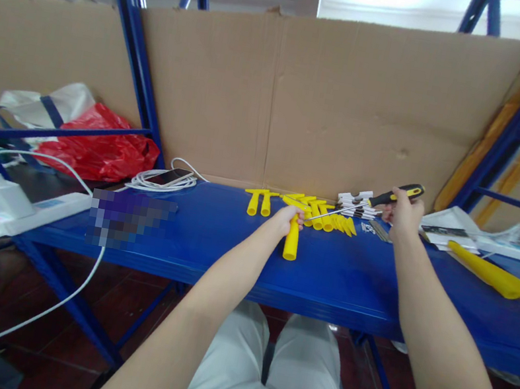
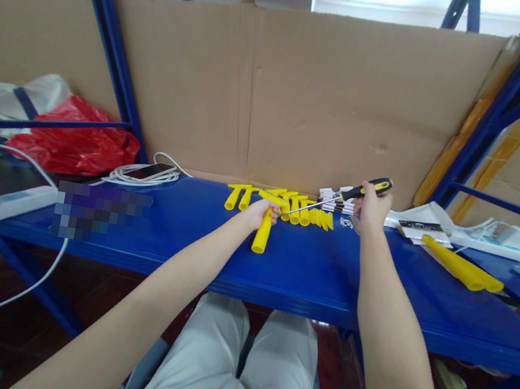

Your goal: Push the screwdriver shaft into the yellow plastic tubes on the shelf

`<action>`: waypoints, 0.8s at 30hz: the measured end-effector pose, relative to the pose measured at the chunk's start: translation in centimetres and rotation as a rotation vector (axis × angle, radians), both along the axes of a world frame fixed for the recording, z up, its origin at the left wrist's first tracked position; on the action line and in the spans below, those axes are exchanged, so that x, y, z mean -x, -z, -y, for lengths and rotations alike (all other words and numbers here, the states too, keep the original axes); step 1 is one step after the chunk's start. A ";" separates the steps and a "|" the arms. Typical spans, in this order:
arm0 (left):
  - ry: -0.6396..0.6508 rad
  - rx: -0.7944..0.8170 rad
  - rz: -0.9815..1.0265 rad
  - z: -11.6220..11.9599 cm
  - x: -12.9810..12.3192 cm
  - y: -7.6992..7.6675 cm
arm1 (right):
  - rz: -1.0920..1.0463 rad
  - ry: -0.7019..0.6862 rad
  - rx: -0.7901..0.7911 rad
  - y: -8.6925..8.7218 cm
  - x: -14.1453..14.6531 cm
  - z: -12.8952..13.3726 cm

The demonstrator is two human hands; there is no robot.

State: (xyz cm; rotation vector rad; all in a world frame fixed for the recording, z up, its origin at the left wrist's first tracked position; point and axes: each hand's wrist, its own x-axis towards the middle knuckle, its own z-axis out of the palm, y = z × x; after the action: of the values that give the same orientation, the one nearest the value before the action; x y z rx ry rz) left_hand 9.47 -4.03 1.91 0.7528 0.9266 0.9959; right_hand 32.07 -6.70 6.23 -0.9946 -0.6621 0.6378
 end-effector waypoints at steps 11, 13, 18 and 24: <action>-0.103 -0.020 -0.077 0.4 -0.3 -0.1 | 0.012 0.183 0.005 -0.9 0.1 0.9; -0.122 -0.029 -0.103 0.2 -0.3 0.1 | -0.019 0.230 -0.014 -1.0 -0.1 0.9; -0.159 -0.062 -0.156 0.3 -0.3 0.1 | -0.095 0.295 -0.053 -1.3 -0.6 1.0; -0.165 -0.099 -0.194 0.7 -0.4 -0.1 | -0.180 0.276 -0.089 -1.6 -0.6 1.3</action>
State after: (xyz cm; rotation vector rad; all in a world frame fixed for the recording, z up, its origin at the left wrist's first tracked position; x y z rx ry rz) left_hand 9.86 -4.75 2.02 0.8779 1.1273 1.1334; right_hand 32.64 -8.05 7.87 -0.9135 -0.3827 0.4439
